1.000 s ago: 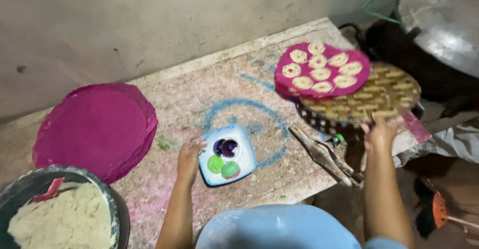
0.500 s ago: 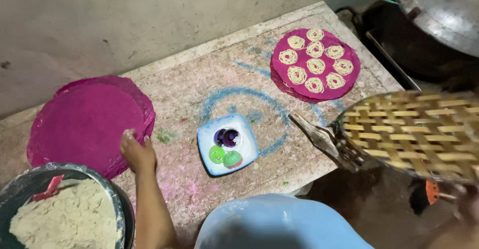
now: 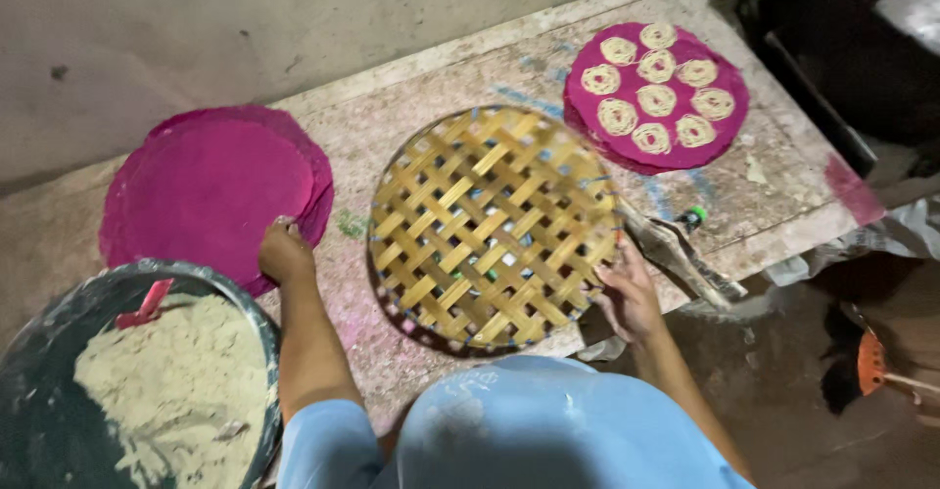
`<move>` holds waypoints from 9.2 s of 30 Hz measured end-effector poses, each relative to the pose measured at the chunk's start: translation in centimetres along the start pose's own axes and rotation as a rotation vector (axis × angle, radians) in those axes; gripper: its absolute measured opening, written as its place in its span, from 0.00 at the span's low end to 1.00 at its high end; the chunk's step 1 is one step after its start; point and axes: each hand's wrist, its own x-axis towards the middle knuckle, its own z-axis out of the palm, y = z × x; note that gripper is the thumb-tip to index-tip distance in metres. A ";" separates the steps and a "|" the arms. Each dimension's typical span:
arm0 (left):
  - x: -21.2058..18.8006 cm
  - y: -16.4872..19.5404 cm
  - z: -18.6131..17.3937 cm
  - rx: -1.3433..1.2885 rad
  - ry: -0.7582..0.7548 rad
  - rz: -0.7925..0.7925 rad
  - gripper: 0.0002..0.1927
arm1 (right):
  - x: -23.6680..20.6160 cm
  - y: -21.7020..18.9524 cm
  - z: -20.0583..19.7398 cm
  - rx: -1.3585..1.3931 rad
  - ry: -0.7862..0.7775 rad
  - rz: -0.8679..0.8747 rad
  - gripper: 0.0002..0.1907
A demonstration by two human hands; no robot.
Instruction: The person scoops dough from a bucket and uses a manual press to extrude noodle strands into circular shapes on a pink mat. They repeat this process, filling multiple mats with noodle circles.
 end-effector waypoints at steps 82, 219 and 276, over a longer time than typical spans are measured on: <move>-6.8 -28.9 -19.6 -1.482 -0.042 -0.806 0.48 | 1.8 21.9 48.9 -1.639 -1.281 -0.311 0.27; -10.8 -24.5 -23.9 0.459 -0.225 -0.028 0.32 | -3.5 11.9 49.4 -1.588 -1.614 -1.053 0.14; -8.5 -29.9 -19.7 0.610 0.408 0.138 0.27 | 5.0 18.3 44.9 -1.171 -1.357 0.115 0.22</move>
